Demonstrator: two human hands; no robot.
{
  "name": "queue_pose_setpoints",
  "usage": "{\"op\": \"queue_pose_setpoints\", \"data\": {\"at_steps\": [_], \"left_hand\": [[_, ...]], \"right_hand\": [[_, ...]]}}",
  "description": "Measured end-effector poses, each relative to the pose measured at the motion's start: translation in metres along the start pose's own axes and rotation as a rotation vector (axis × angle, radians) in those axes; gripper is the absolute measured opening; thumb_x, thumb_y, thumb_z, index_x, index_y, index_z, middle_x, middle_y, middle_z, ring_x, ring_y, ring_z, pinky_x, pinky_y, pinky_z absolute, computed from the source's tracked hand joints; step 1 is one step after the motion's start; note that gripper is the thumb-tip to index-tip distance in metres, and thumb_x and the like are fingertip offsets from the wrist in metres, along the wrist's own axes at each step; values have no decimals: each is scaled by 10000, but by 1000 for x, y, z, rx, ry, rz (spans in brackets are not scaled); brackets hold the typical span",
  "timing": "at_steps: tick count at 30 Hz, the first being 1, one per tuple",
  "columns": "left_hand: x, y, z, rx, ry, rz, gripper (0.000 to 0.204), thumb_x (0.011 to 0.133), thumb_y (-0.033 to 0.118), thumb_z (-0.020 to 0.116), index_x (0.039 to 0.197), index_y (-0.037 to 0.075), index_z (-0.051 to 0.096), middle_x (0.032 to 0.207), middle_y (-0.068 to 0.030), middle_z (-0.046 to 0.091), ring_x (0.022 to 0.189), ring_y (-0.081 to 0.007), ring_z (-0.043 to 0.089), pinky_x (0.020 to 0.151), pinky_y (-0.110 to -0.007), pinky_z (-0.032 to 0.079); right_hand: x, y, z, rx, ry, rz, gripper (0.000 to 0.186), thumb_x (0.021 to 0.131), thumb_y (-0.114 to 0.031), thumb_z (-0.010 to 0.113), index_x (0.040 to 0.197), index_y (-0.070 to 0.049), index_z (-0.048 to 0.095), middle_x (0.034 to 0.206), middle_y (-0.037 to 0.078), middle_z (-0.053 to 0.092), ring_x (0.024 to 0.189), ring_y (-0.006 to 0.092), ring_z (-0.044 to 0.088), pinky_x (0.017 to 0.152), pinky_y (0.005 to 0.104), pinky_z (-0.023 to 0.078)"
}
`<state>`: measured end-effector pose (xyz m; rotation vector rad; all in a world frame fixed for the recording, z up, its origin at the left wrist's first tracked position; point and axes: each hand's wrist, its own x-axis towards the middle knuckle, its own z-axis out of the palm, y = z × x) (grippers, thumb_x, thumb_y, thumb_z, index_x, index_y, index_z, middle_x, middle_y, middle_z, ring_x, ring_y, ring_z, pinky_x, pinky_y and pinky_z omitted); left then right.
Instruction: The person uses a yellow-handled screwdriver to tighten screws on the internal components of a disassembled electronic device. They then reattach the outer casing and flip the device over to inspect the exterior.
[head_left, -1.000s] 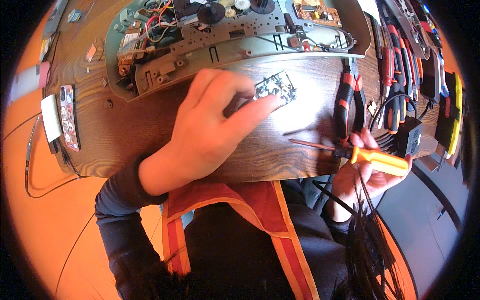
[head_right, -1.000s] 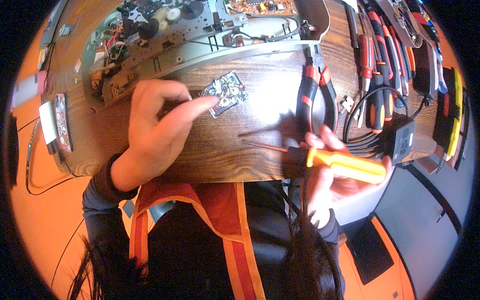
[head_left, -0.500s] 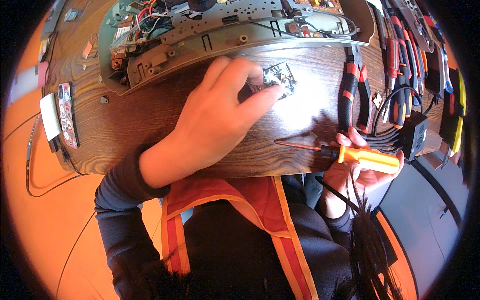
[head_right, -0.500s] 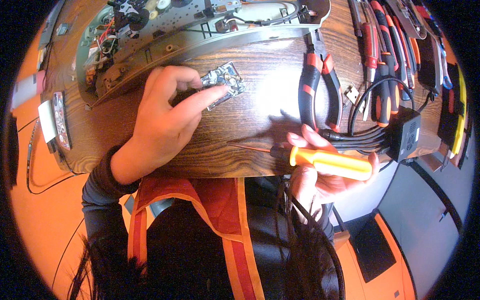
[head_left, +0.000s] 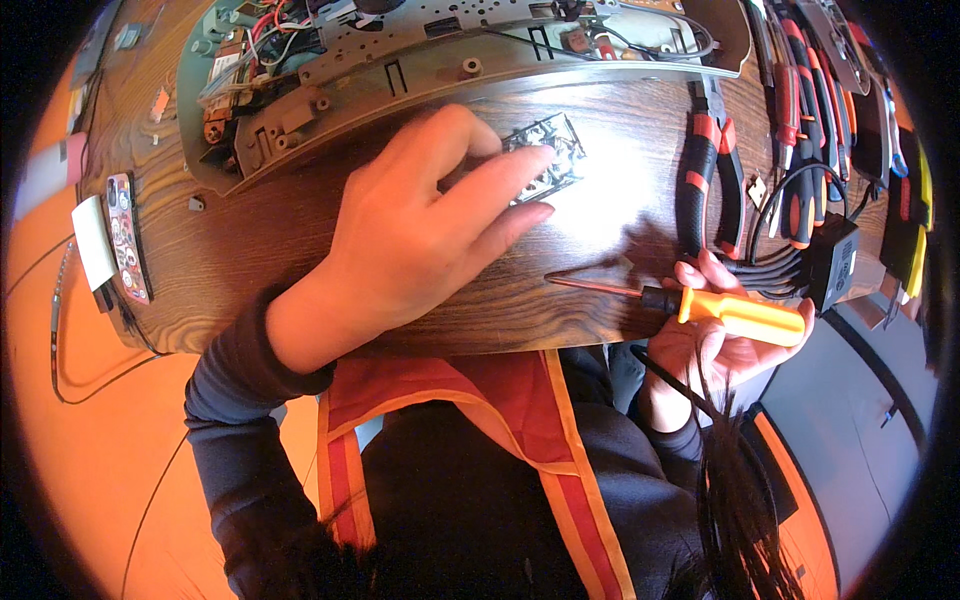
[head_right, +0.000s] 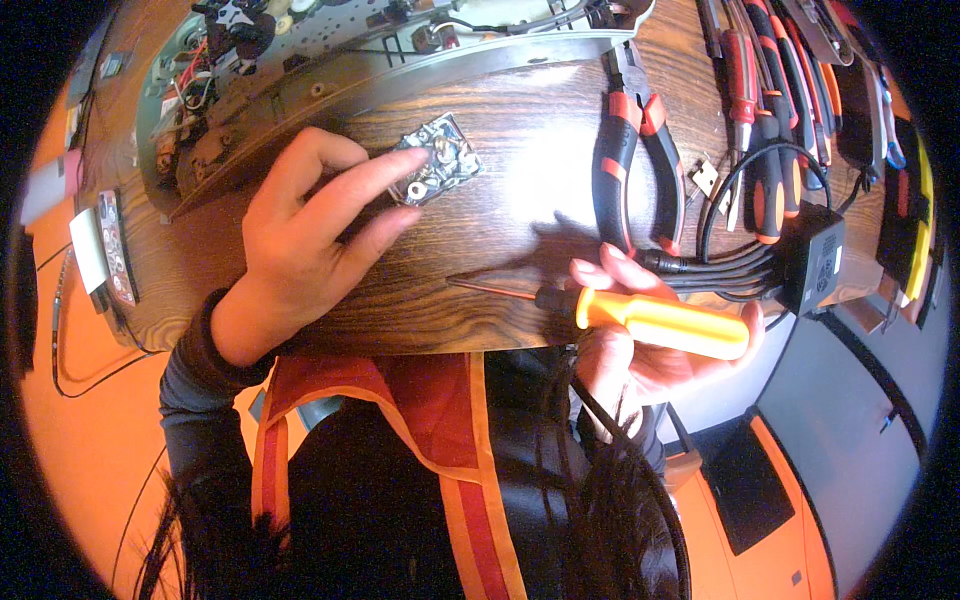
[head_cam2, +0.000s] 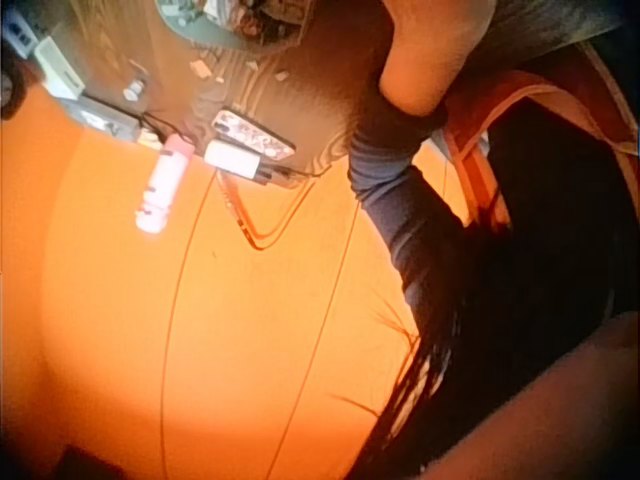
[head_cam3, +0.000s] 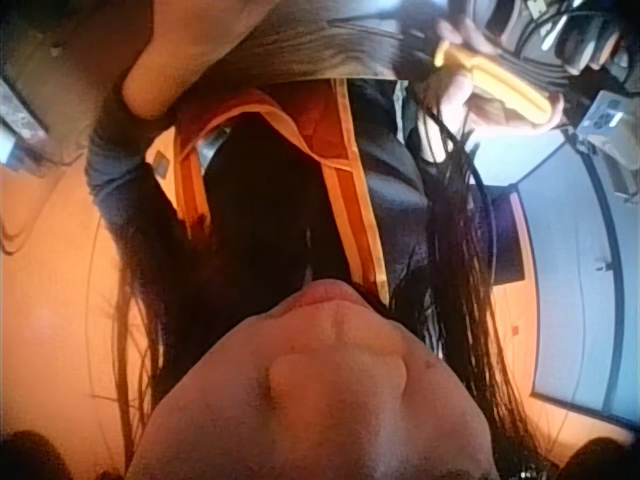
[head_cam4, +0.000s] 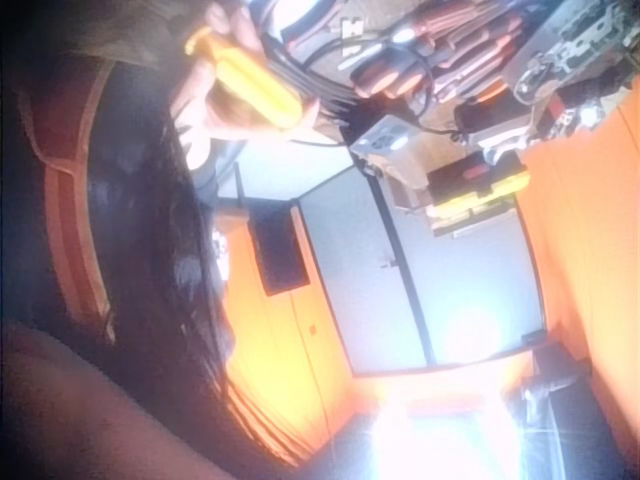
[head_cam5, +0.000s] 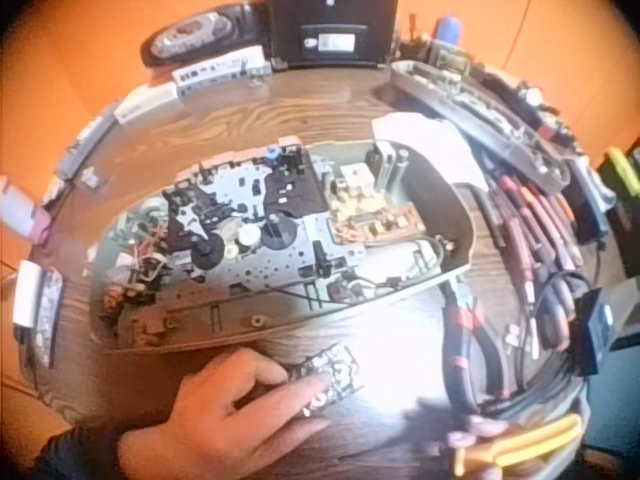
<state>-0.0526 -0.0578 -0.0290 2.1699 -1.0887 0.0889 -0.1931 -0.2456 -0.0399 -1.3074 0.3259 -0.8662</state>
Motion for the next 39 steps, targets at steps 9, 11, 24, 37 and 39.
{"op": "queue_pose_setpoints", "data": {"at_steps": [9,11,24,37,39], "left_hand": [[-2,0,-2,70,27,22,348,689,176,727,1015,106,628,777,-31,470,646,-179,514,512,-278,441],[-2,-2,0,70,31,-8,333,697,171,724,1008,101,628,771,-30,476,633,-178,516,504,-279,439],[-1,0,0,-51,142,-89,238,720,64,695,946,66,619,752,-71,534,602,-213,559,508,-294,464],[-1,4,-5,-82,75,-164,208,748,-2,657,950,40,630,774,-81,580,595,-146,531,529,-240,429],[0,0,-1,-55,91,-97,204,744,0,661,941,45,629,779,-73,576,562,-119,500,487,-224,398]], "right_hand": [[-8,-1,18,-95,-47,23,830,838,-180,641,1392,-230,25,968,282,587,781,323,649,725,431,550],[-7,0,15,-91,-69,17,880,843,-160,637,1398,-247,-40,957,292,584,762,326,652,734,435,546],[-8,0,5,-42,-63,110,807,858,-223,618,1403,-233,24,1002,315,563,804,331,642,716,413,557],[-8,2,3,2,-82,104,776,866,-187,598,1408,-208,42,1031,315,556,829,325,637,736,403,550],[-8,2,0,16,-80,115,772,867,-182,595,1409,-204,45,1036,315,555,833,324,636,740,402,549]]}}
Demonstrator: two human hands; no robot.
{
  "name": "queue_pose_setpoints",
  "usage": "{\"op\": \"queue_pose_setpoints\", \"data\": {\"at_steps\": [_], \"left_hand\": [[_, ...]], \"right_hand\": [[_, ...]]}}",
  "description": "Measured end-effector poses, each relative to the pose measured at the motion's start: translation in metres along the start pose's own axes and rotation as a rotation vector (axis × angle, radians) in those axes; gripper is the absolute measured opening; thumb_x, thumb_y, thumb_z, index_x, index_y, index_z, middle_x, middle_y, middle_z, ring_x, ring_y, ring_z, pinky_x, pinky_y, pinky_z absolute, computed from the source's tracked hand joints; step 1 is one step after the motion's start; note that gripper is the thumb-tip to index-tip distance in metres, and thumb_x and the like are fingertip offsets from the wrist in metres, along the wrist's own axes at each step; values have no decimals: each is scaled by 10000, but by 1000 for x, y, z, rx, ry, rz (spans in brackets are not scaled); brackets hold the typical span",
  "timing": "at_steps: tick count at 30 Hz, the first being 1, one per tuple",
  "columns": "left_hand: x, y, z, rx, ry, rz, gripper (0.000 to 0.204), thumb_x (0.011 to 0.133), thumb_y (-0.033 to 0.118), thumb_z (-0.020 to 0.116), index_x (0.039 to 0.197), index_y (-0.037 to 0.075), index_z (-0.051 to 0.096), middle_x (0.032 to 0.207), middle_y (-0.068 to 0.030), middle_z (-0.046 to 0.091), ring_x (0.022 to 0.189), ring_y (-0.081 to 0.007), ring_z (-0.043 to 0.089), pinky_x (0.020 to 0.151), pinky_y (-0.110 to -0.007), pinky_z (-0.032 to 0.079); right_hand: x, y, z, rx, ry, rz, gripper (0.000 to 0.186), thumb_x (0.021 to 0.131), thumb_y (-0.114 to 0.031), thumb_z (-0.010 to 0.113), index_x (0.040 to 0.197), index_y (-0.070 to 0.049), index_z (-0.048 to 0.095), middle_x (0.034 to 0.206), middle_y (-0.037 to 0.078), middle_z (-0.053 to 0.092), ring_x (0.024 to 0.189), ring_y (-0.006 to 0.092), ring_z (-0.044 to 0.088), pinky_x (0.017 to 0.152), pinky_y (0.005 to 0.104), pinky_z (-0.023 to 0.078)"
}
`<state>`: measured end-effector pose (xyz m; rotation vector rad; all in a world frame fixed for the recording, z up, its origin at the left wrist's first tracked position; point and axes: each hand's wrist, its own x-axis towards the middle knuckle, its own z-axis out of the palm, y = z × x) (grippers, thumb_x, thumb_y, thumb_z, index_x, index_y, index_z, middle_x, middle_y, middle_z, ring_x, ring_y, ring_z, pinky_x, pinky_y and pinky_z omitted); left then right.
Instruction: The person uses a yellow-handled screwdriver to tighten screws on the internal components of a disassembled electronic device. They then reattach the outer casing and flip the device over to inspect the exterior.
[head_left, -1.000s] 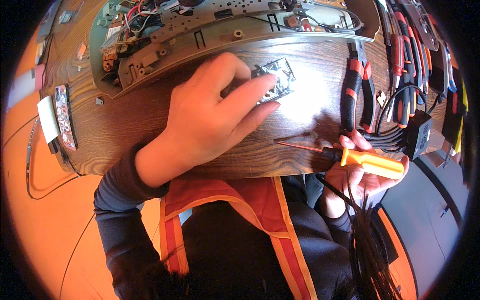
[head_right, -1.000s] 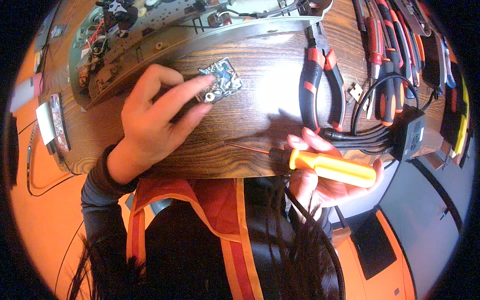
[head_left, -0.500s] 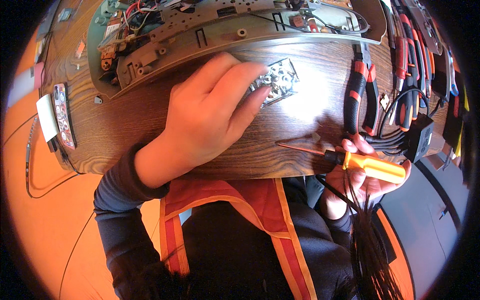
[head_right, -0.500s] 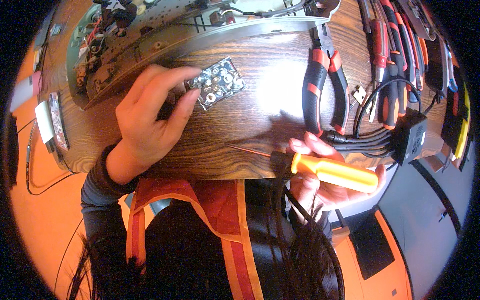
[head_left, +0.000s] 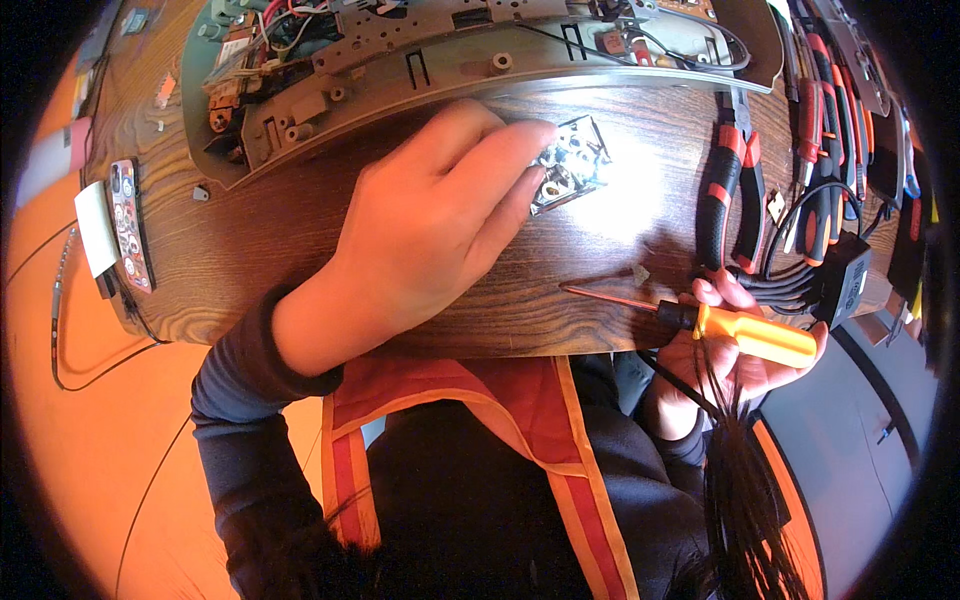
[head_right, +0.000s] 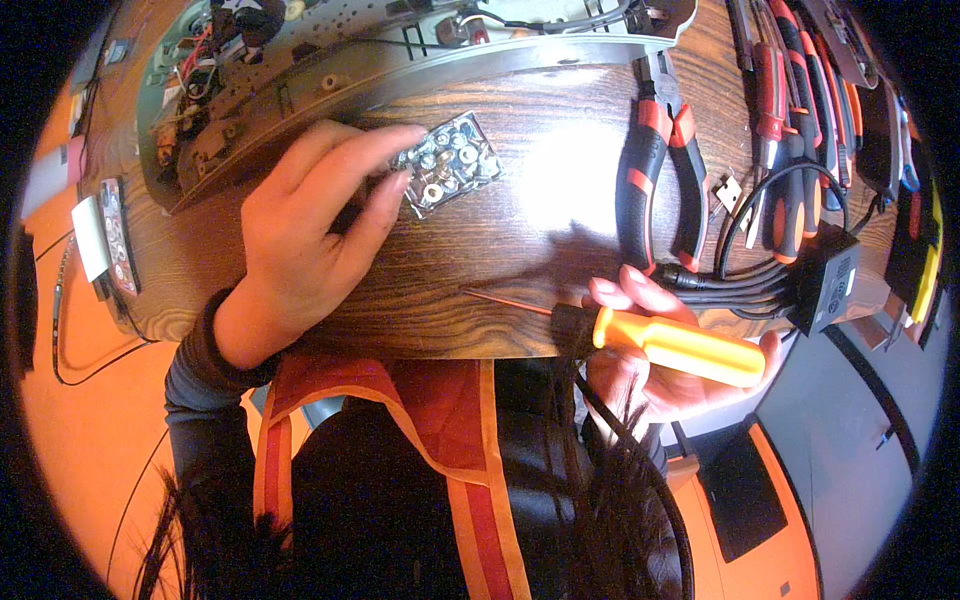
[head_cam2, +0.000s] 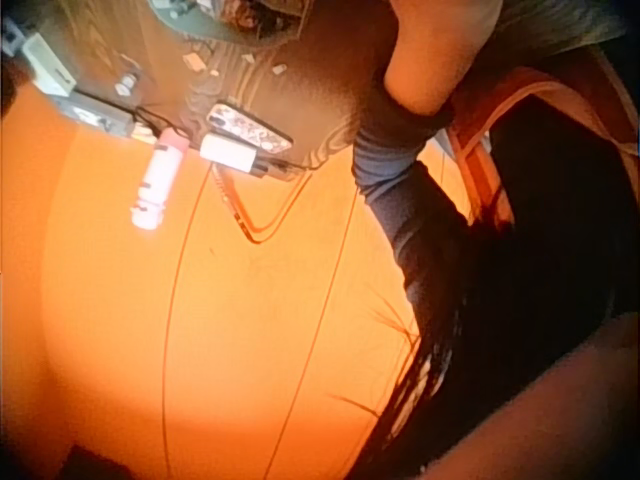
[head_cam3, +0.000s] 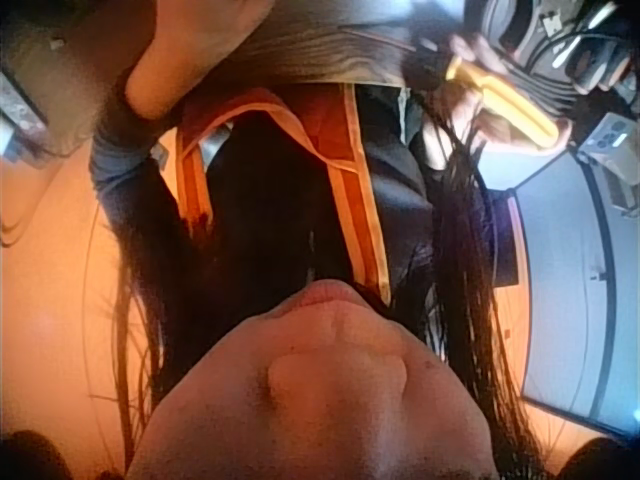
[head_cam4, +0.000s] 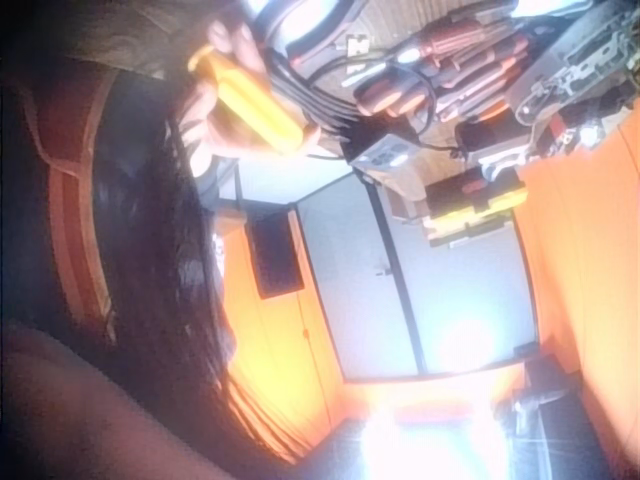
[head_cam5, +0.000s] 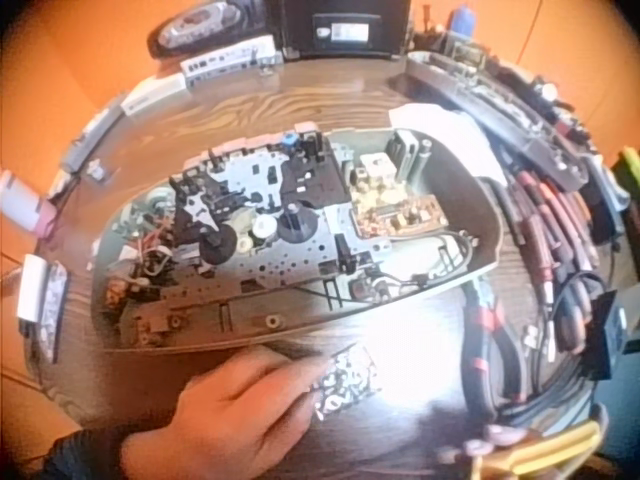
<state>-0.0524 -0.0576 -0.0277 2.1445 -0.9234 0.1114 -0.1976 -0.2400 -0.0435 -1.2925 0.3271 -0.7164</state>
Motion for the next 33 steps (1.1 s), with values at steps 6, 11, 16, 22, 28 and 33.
{"op": "queue_pose_setpoints", "data": {"at_steps": [6,11,16,22,28,33], "left_hand": [[-5,3,-4,-76,-50,-80,216,725,-13,668,925,54,623,808,-63,580,552,-102,480,463,-211,372],[-9,5,-8,-57,10,-97,248,688,-46,667,901,58,596,831,-62,569,536,-83,456,453,-200,344],[-11,4,-6,-47,-10,-77,258,672,-60,665,894,57,605,841,-68,556,587,-126,492,505,-221,395],[-10,1,-1,-31,-17,-24,277,692,-53,662,941,49,599,821,-79,522,676,-186,554,584,-265,461],[-11,4,-5,-57,-34,-47,226,716,-20,684,921,60,632,813,-68,524,682,-176,548,583,-254,450],[-10,5,-6,-38,9,-43,203,735,-36,643,918,32,587,827,-87,511,691,-214,566,590,-292,476]], "right_hand": [[1,-1,0,72,13,46,758,871,-165,585,1411,-192,54,1049,315,552,844,321,633,749,397,547],[-2,1,10,76,3,-80,920,817,-10,616,1391,-245,-65,1004,323,561,818,338,642,756,401,548],[-4,-2,4,-65,0,-13,823,839,-163,622,1396,-245,22,1001,285,573,812,311,632,756,393,538],[-2,-3,-5,-121,-11,71,775,846,-265,635,1396,-270,89,987,239,590,792,285,619,730,379,532],[-1,3,3,-28,7,-89,864,802,-70,639,1394,-256,38,976,298,577,785,326,640,728,397,555],[-2,1,5,-151,-20,-87,803,838,-193,634,1402,-220,63,1001,279,576,811,304,636,739,377,547]]}}
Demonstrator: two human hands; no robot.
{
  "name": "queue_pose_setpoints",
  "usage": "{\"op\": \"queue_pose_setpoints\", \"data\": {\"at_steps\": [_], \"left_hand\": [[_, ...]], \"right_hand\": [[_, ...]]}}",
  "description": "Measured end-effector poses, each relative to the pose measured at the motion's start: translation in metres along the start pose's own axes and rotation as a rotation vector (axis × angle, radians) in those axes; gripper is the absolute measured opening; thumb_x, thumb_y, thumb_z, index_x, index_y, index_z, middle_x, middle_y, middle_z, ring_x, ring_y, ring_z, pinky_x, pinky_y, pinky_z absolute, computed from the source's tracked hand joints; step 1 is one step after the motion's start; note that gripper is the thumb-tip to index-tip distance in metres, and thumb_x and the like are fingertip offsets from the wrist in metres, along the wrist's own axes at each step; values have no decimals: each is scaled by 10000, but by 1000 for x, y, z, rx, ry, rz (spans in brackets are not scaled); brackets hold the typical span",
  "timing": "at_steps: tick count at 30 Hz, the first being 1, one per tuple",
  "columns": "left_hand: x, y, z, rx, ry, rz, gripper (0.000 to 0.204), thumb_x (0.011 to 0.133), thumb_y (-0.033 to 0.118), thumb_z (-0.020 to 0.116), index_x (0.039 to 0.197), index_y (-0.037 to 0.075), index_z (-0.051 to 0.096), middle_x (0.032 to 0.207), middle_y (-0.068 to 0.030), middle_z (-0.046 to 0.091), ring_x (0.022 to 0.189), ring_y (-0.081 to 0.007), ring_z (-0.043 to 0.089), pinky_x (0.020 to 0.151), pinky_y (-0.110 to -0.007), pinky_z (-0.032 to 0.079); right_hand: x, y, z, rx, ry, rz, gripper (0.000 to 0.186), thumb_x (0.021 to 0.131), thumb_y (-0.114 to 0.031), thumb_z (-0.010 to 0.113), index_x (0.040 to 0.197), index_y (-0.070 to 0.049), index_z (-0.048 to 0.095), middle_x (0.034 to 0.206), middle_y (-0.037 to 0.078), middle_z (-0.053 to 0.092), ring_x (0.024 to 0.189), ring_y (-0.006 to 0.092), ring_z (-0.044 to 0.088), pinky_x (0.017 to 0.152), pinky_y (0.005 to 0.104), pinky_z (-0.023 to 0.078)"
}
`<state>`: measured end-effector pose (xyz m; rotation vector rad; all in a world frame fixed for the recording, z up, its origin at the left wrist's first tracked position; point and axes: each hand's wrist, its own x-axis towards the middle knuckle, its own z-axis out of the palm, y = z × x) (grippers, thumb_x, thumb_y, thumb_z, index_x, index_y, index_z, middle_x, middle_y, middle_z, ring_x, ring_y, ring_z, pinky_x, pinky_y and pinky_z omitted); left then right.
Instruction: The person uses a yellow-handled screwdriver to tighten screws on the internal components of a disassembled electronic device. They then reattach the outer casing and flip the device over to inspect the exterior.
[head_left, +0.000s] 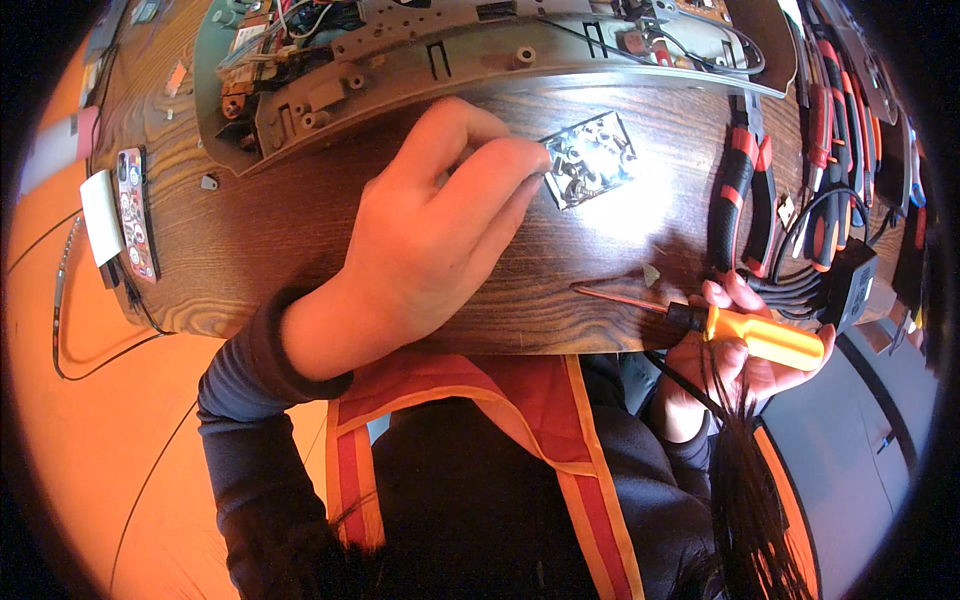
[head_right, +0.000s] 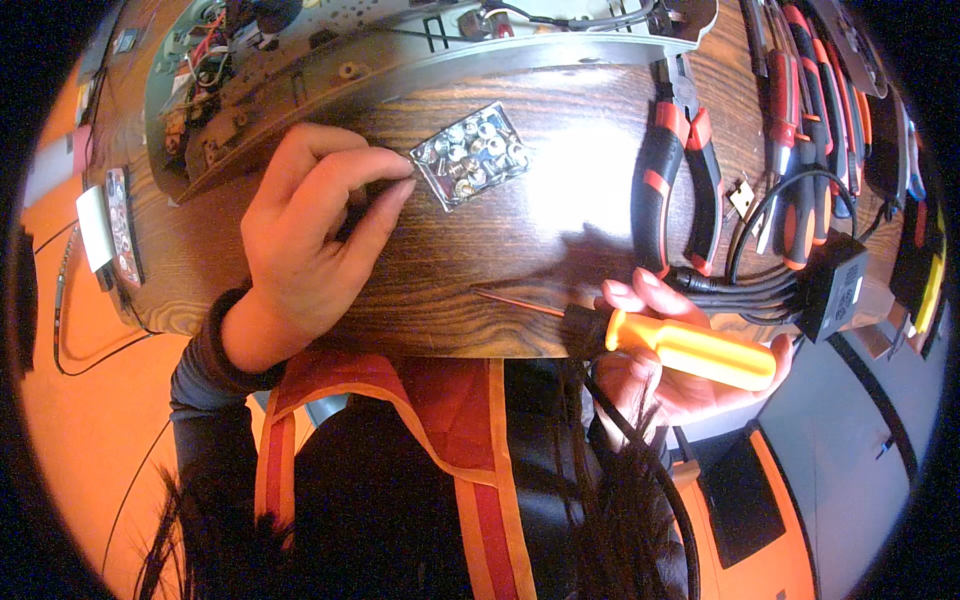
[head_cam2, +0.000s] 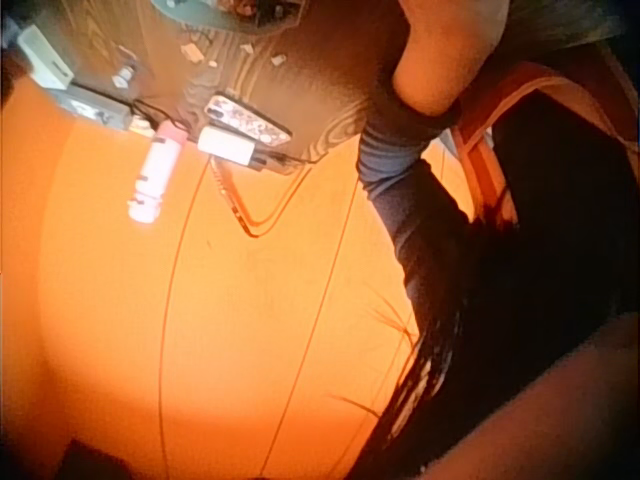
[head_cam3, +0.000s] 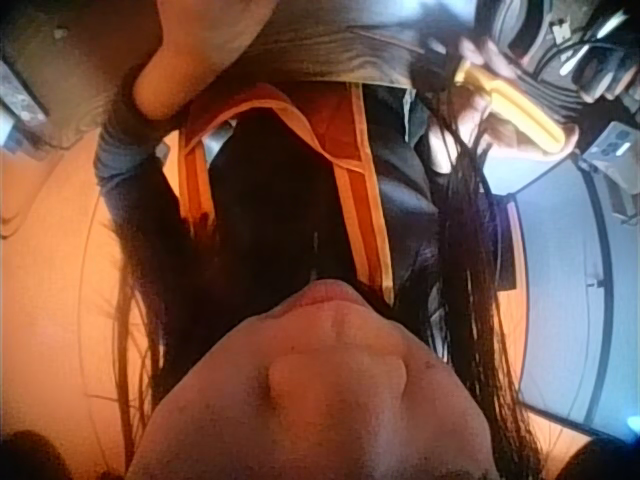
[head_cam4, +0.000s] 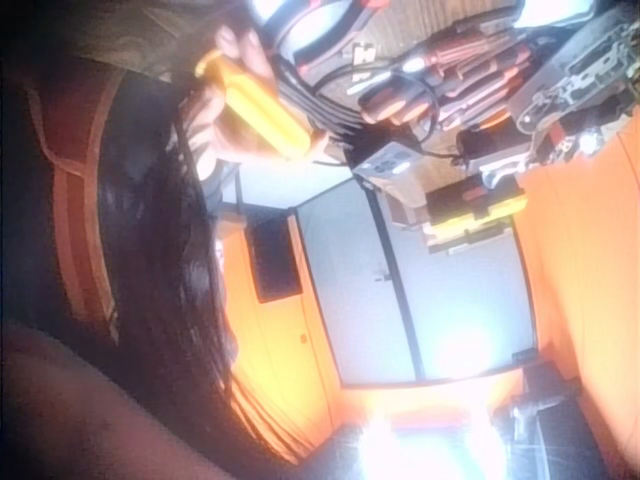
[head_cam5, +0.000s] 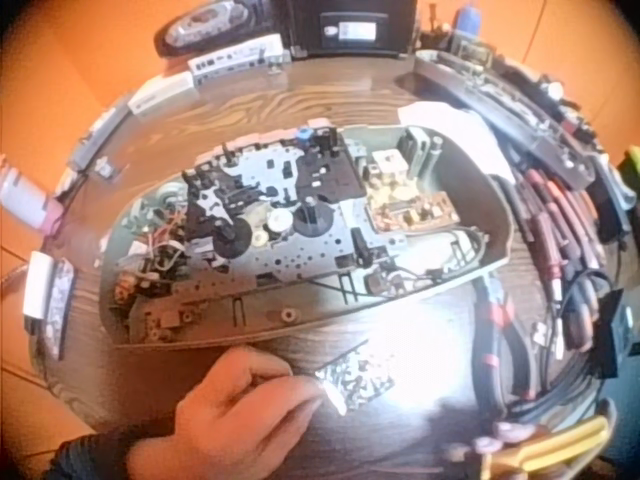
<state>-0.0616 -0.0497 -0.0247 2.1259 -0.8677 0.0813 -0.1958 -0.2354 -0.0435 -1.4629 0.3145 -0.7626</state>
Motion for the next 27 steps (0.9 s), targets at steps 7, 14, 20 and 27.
{"op": "queue_pose_setpoints", "data": {"at_steps": [7,14,20,27], "left_hand": [[-1,1,3,28,54,-72,214,711,-37,692,880,51,594,821,-45,558,513,-75,402,446,-205,335],[0,0,4,26,54,-31,240,726,-43,668,937,66,633,815,-63,542,584,-137,460,534,-228,403],[-2,6,-1,114,-125,-81,360,764,-64,608,1070,122,648,844,-77,490,686,-186,525,626,-253,444],[-1,3,0,23,-83,-65,296,736,-18,673,1004,108,665,872,-75,471,696,-172,525,615,-242,441]], "right_hand": [[-1,-2,-5,-78,-9,19,808,841,-246,641,1401,-215,60,998,254,590,811,294,639,747,401,537],[0,-4,-2,36,22,71,811,836,-246,648,1401,-214,67,995,251,587,808,287,629,747,406,532],[2,-5,5,87,6,-11,815,832,-255,653,1400,-210,71,990,255,583,808,288,625,738,399,532],[2,-4,5,49,15,-32,816,826,-257,658,1396,-204,77,990,260,583,810,290,625,738,399,532]]}}
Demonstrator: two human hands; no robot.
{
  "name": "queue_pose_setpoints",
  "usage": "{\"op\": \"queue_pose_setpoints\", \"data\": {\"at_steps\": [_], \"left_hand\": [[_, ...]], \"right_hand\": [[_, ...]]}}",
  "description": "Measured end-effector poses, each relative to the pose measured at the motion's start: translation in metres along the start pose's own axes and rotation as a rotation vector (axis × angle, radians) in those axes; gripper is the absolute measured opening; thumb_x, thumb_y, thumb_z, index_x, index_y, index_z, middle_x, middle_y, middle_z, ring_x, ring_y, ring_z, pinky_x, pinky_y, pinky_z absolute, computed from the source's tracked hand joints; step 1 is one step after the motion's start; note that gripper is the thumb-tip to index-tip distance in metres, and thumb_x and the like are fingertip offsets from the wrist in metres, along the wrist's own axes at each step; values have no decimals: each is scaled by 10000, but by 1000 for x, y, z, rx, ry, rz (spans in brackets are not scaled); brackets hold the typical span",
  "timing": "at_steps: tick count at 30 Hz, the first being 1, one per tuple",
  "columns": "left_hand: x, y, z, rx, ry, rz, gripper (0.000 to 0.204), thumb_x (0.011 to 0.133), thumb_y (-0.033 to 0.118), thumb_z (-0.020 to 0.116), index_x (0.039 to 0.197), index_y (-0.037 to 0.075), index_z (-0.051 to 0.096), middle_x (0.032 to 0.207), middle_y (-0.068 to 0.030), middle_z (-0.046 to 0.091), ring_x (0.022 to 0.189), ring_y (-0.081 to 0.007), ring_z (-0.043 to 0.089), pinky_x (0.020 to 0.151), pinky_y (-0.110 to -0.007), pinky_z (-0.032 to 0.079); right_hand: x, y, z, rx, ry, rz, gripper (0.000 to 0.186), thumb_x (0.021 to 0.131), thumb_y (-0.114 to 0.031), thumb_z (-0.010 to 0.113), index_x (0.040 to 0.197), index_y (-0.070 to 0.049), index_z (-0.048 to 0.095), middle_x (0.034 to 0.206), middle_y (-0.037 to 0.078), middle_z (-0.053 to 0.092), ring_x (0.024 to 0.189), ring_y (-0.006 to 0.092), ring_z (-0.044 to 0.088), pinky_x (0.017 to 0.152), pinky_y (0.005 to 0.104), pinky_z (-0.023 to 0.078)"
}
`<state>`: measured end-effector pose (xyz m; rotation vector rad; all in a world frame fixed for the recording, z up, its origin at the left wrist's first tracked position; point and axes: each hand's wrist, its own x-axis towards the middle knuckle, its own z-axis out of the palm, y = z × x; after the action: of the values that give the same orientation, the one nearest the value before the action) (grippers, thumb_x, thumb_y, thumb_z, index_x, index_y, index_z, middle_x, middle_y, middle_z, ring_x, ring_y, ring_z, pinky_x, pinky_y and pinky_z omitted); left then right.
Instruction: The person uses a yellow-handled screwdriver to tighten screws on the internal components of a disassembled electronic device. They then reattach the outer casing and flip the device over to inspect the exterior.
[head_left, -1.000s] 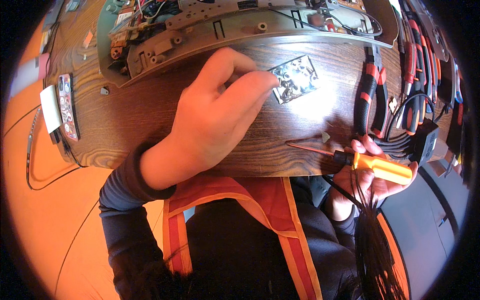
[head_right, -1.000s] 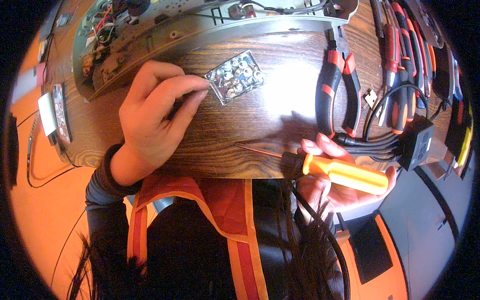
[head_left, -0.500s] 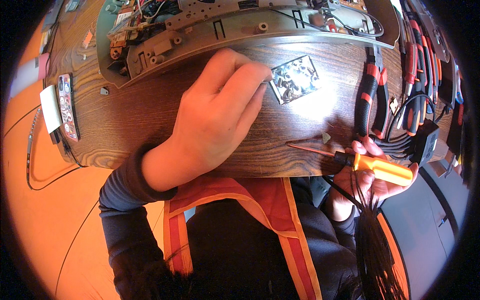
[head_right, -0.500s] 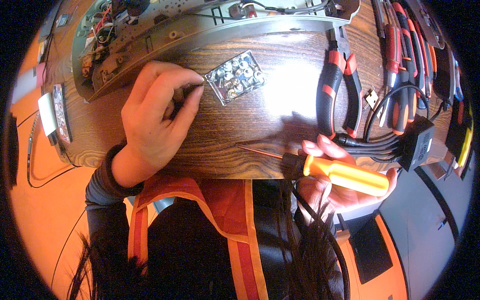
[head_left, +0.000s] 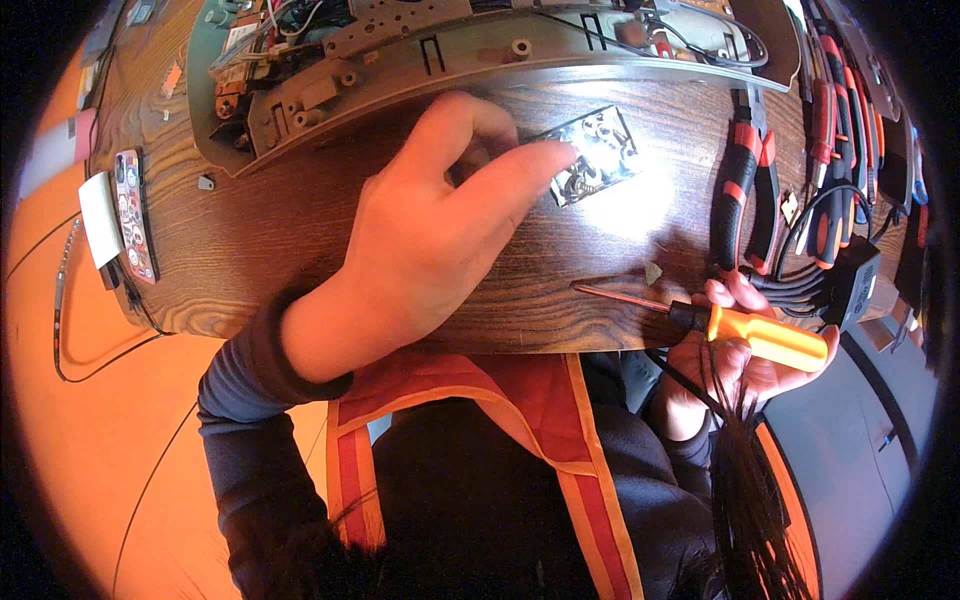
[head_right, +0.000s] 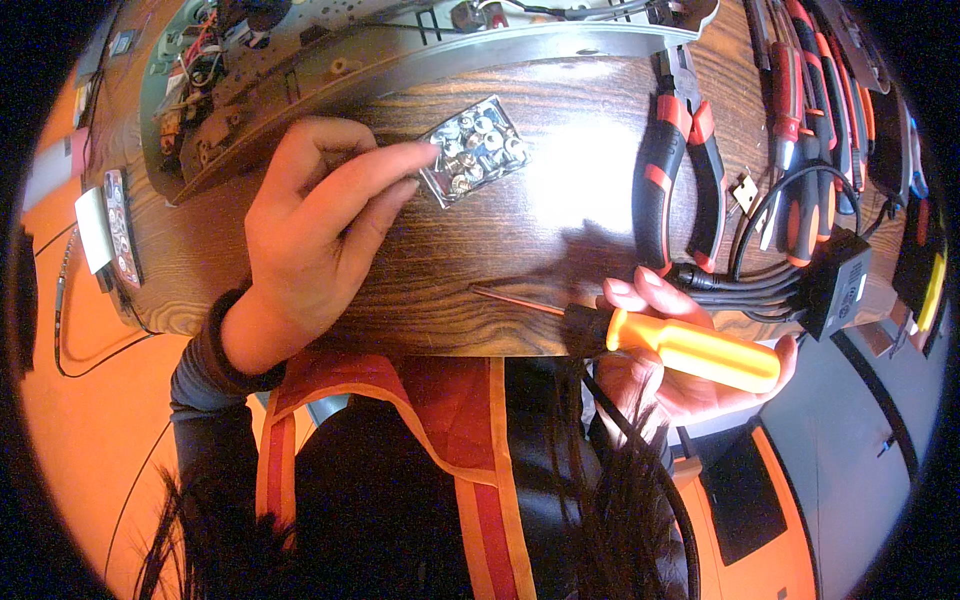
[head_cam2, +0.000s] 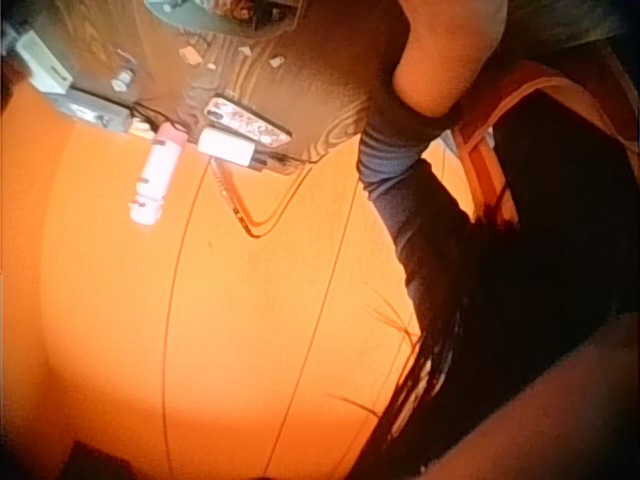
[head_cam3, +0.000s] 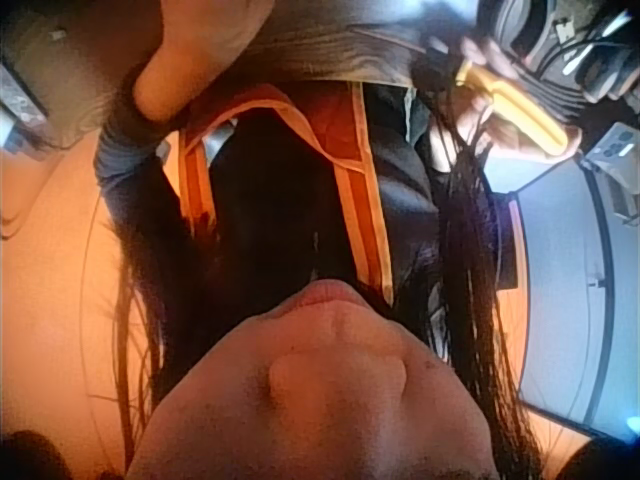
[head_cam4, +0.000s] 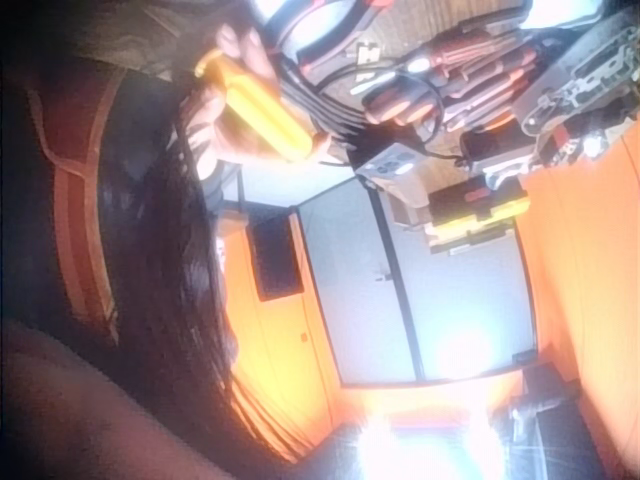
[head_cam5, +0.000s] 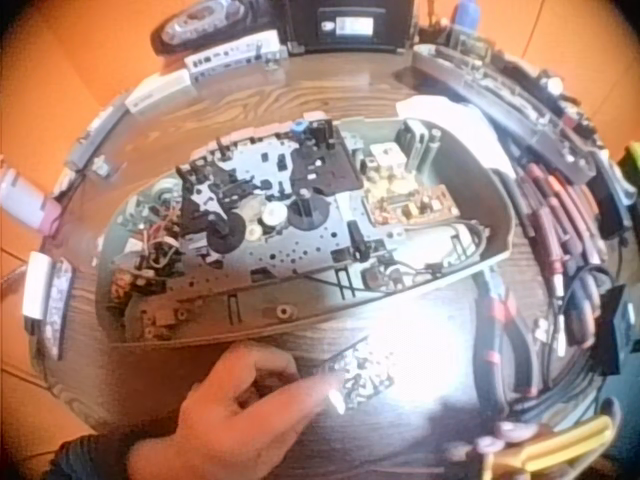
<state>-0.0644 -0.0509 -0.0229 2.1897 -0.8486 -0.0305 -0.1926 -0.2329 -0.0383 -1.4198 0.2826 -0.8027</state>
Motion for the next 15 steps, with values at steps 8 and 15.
{"op": "queue_pose_setpoints", "data": {"at_steps": [8,15], "left_hand": [[0,-2,3,-50,-68,26,274,668,7,739,915,101,665,887,-59,451,698,-148,498,579,-234,413],[-1,4,0,21,-128,26,300,649,25,755,921,118,670,878,-49,451,688,-147,476,560,-229,388]], "right_hand": [[0,3,0,36,-14,29,818,832,-182,639,1394,-250,49,990,285,573,824,318,629,749,424,539],[0,3,-3,202,-37,38,835,837,-79,606,1393,-304,25,1012,317,553,857,354,628,763,467,536]]}}
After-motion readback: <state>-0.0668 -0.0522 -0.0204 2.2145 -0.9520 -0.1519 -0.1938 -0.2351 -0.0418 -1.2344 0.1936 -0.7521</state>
